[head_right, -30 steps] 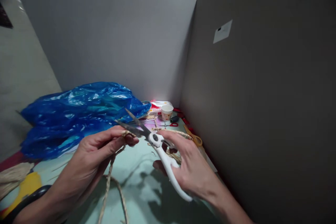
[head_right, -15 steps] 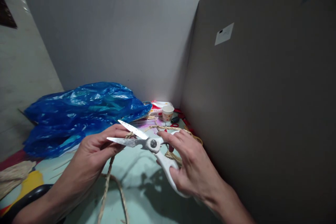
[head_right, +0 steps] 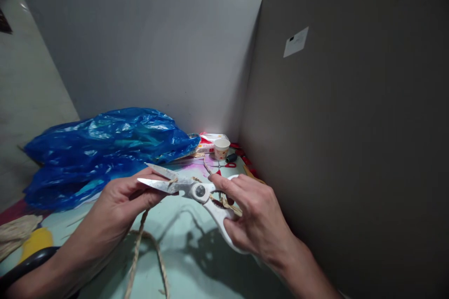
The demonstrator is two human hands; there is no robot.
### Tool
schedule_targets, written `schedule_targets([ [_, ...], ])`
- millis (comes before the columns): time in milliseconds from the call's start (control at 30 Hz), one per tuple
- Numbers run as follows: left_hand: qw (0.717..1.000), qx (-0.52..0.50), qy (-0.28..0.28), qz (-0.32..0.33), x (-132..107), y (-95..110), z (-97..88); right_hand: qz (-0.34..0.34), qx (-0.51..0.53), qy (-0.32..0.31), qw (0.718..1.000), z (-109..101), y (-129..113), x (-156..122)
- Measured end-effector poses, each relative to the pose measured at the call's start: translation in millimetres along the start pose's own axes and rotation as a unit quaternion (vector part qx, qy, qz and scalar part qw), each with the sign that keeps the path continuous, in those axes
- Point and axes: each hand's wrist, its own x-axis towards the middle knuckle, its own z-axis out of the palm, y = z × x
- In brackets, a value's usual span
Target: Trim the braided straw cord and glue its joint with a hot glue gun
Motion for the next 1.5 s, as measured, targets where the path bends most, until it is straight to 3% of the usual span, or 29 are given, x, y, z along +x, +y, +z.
schedule_targets([
  [167, 1.0, -0.011, 0.006, -0.008, 1, 0, 1.1, 0.008, 0.025, 0.023, 0.999, 5, 1, 0],
  [400, 1.0, -0.005, 0.009, -0.006, 0, 0, 0.0, 0.12, 0.13, -0.016, 0.984, 7, -1, 2],
  [533, 1.0, -0.001, 0.013, -0.006, -1, 1, 0.1, 0.187, 0.182, 0.002, 0.965, 4, 2, 4],
  [833, 0.998, -0.046, 0.021, -0.042, -3, -2, 0.1, 0.147, 0.12, 0.015, 0.982, 10, 0, 1],
  [933, 0.994, -0.069, -0.002, -0.086, -6, -2, 1.0, 0.208, 0.17, 0.033, 0.963, 15, 1, 3],
  [1067, 0.992, -0.067, -0.016, -0.107, -7, 2, 3.8, 0.288, 0.307, 0.065, 0.905, 21, 1, 7],
  [1133, 0.992, -0.065, -0.017, -0.11, -8, 5, 5.5, 0.311, 0.357, 0.083, 0.877, 22, 1, 9],
  [1233, 0.991, -0.061, -0.014, -0.121, -9, 7, 7.7, 0.33, 0.377, 0.1, 0.86, 23, 1, 10],
  [1333, 0.987, -0.077, -0.027, -0.14, -9, 7, 8.9, 0.324, 0.356, 0.099, 0.871, 23, 1, 8],
  [1500, 0.983, -0.097, -0.018, -0.155, -9, 3, 9.5, 0.238, 0.209, 0.053, 0.947, 18, -5, 4],
])
